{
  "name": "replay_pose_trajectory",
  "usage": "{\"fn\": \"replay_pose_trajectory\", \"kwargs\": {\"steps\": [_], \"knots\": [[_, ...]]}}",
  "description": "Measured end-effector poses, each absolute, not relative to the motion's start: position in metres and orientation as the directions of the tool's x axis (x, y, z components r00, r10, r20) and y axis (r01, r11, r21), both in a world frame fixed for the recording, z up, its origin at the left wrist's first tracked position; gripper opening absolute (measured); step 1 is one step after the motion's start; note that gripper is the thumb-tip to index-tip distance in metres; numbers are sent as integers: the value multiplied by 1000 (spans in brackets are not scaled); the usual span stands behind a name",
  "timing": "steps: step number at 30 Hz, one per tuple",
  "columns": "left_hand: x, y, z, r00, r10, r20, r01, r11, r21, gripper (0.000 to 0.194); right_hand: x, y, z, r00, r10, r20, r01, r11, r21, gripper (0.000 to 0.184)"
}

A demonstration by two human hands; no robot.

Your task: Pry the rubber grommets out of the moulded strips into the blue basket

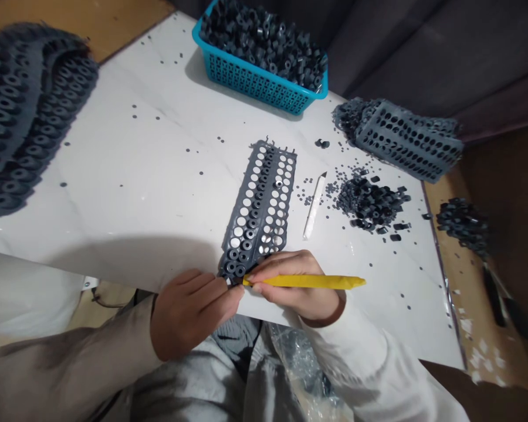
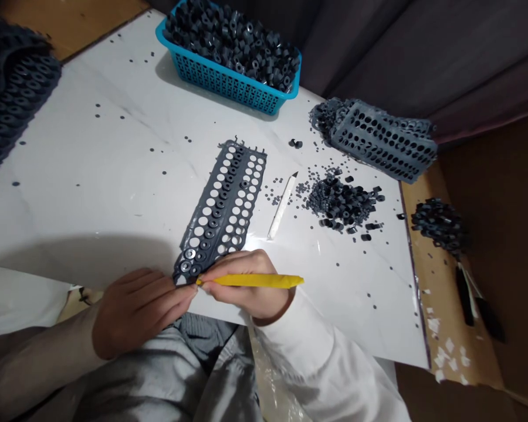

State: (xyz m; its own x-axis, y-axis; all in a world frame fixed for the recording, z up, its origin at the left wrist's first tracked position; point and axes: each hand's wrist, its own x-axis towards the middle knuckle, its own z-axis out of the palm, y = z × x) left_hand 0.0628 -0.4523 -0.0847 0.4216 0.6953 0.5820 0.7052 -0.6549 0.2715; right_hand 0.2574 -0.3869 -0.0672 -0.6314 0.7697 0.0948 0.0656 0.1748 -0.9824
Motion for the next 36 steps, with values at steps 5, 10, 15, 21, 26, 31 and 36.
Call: {"fn": "replay_pose_trajectory", "kwargs": {"steps": [5, 10, 15, 21, 26, 31, 36], "knots": [[63, -452, -85, 418, 707, 571, 718, -642, 269, 9, 257, -386, -63, -643, 763, 65, 95, 164, -982, 14], [62, -453, -85, 430, 701, 569, 695, -659, 286, 8, 256, -386, -61, -652, 758, 34, 103, 133, -986, 20], [60, -455, -88, 457, 697, 553, 685, -672, 281, 9, 256, -387, -60, -657, 753, 19, 105, 117, -988, 22], [59, -455, -89, 465, 699, 544, 678, -676, 290, 11, 255, -386, -60, -666, 745, 30, 89, 120, -989, 25], [59, -454, -88, 476, 706, 525, 679, -674, 291, 6, 256, -386, -60, -671, 742, 4, 110, 105, -988, 27], [58, -453, -88, 474, 698, 537, 699, -669, 253, 10, 253, -387, -59, -636, 771, -11, 109, 76, -991, 19], [55, -454, -87, 462, 706, 537, 709, -658, 255, 8, 250, -387, -60, -577, 813, -84, 144, -1, -990, 14]]}}
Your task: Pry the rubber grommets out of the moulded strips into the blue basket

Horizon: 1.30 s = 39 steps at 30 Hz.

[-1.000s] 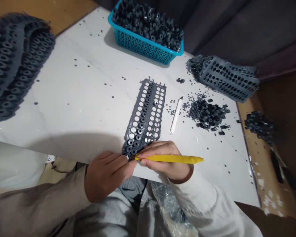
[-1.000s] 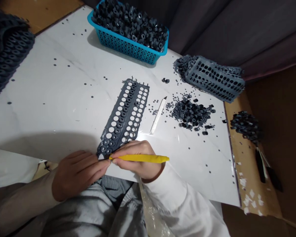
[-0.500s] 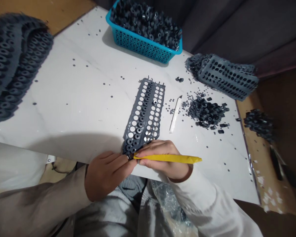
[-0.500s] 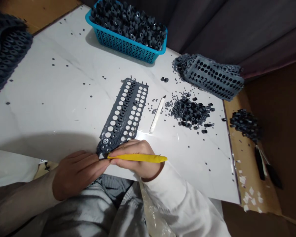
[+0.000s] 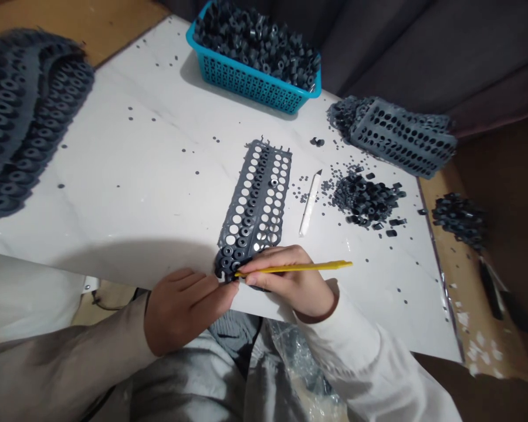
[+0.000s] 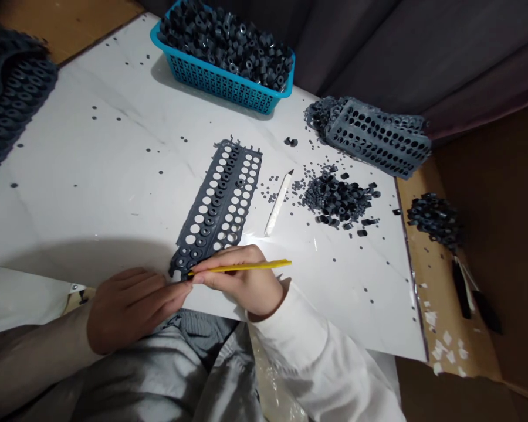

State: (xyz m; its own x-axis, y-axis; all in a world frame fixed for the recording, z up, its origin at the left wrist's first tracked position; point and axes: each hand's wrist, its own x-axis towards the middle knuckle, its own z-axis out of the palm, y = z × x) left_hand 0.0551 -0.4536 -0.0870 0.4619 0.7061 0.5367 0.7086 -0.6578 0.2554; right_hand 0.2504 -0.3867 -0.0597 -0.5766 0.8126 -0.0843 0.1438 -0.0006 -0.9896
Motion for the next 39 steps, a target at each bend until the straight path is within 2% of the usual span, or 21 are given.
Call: {"fn": "replay_pose_trajectory", "kwargs": {"steps": [4, 9, 14, 21, 30, 39], "knots": [[57, -453, -84, 437, 716, 544, 720, -641, 265, 7, 251, -388, -60, -576, 810, -110, 140, -35, -989, 15], [58, -452, -82, 408, 720, 561, 750, -615, 244, 9, 250, -391, -57, -488, 850, -201, 179, -127, -976, 19], [55, -454, -84, 386, 731, 563, 758, -599, 258, 9, 253, -392, -56, -476, 858, -196, 178, -125, -976, 22], [57, -454, -83, 370, 759, 535, 768, -575, 283, 9, 256, -390, -58, -501, 862, -77, 242, 54, -969, 17], [61, -453, -79, 331, 792, 512, 778, -536, 326, 8, 257, -388, -61, -570, 819, 69, 176, 204, -963, 8], [64, -451, -74, 274, 826, 493, 798, -481, 362, 9, 263, -383, -62, -710, 667, 225, 104, 416, -903, 13]]}}
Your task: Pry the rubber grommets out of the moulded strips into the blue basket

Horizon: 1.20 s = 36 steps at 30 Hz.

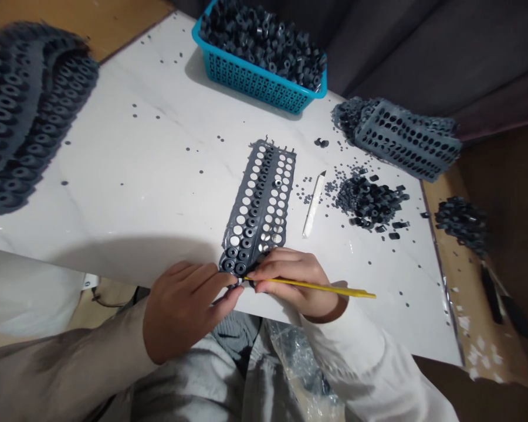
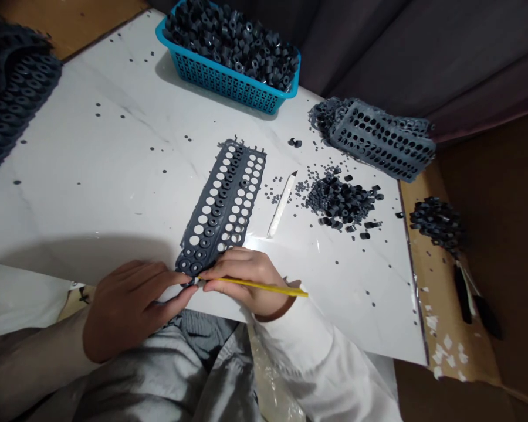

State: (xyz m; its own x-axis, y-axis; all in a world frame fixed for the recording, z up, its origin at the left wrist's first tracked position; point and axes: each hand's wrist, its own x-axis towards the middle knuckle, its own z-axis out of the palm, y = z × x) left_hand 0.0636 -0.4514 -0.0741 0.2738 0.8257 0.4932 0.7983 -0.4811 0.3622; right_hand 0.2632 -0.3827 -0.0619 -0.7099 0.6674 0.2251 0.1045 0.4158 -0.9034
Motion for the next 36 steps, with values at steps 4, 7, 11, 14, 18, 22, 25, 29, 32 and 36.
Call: {"fn": "replay_pose_trajectory", "kwargs": {"steps": [4, 7, 11, 14, 18, 22, 25, 29, 32, 36], "knots": [[62, -451, -77, 313, 804, 505, 781, -521, 344, 6, 265, -383, -64, -713, 654, 252, 85, 438, -895, 15], [59, -452, -80, 353, 779, 518, 761, -561, 326, 8, 264, -385, -65, -694, 673, 255, 88, 432, -898, 14], [56, -453, -84, 378, 768, 517, 754, -580, 310, 9, 263, -385, -64, -673, 689, 267, 102, 444, -890, 12], [55, -453, -86, 397, 763, 510, 752, -589, 297, 9, 262, -385, -63, -668, 691, 275, 105, 454, -885, 13], [54, -453, -85, 409, 761, 503, 735, -602, 313, 10, 262, -385, -63, -667, 692, 278, 123, 470, -874, 15], [54, -453, -84, 423, 758, 497, 717, -615, 329, 9, 262, -385, -64, -659, 686, 308, 130, 507, -852, 14], [53, -453, -84, 429, 753, 499, 701, -626, 342, 7, 261, -385, -65, -662, 677, 323, 129, 527, -840, 13], [51, -455, -88, 444, 752, 487, 693, -633, 346, 6, 260, -385, -67, -674, 661, 330, 119, 538, -835, 14], [51, -456, -89, 460, 749, 477, 694, -638, 333, 8, 260, -385, -67, -685, 641, 346, 106, 558, -823, 14], [55, -455, -86, 495, 729, 473, 656, -670, 347, 7, 259, -385, -66, -689, 628, 362, 111, 585, -804, 13]]}}
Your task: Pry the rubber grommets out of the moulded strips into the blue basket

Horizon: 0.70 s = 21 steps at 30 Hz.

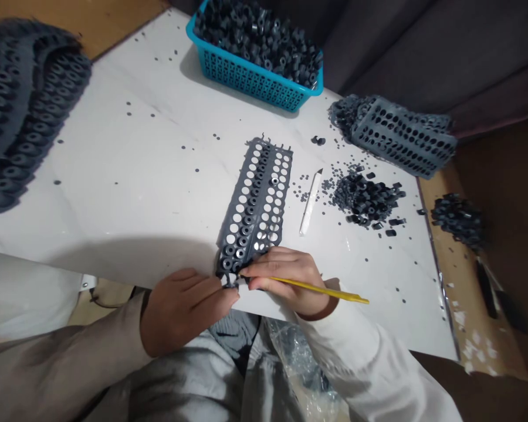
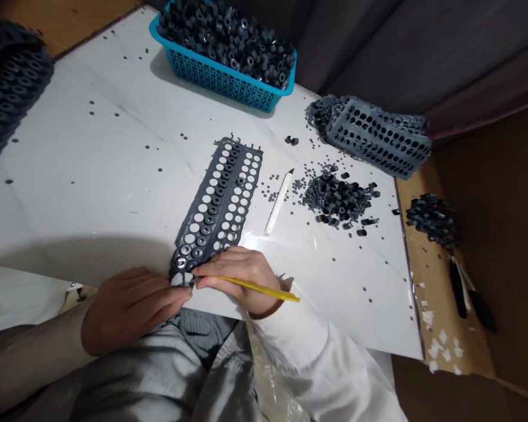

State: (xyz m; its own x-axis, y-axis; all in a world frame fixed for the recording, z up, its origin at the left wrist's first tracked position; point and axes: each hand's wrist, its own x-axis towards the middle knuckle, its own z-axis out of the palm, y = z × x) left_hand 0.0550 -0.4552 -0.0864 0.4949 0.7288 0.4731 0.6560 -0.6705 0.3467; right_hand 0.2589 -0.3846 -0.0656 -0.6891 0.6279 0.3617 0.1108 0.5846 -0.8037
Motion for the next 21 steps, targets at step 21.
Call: {"fn": "replay_pose_trajectory", "kwargs": {"steps": [21], "knots": [[45, -459, -91, 540, 684, 491, 635, -714, 296, 22, 256, -385, -55, -648, 732, 210, 192, 425, -885, 8]]}}
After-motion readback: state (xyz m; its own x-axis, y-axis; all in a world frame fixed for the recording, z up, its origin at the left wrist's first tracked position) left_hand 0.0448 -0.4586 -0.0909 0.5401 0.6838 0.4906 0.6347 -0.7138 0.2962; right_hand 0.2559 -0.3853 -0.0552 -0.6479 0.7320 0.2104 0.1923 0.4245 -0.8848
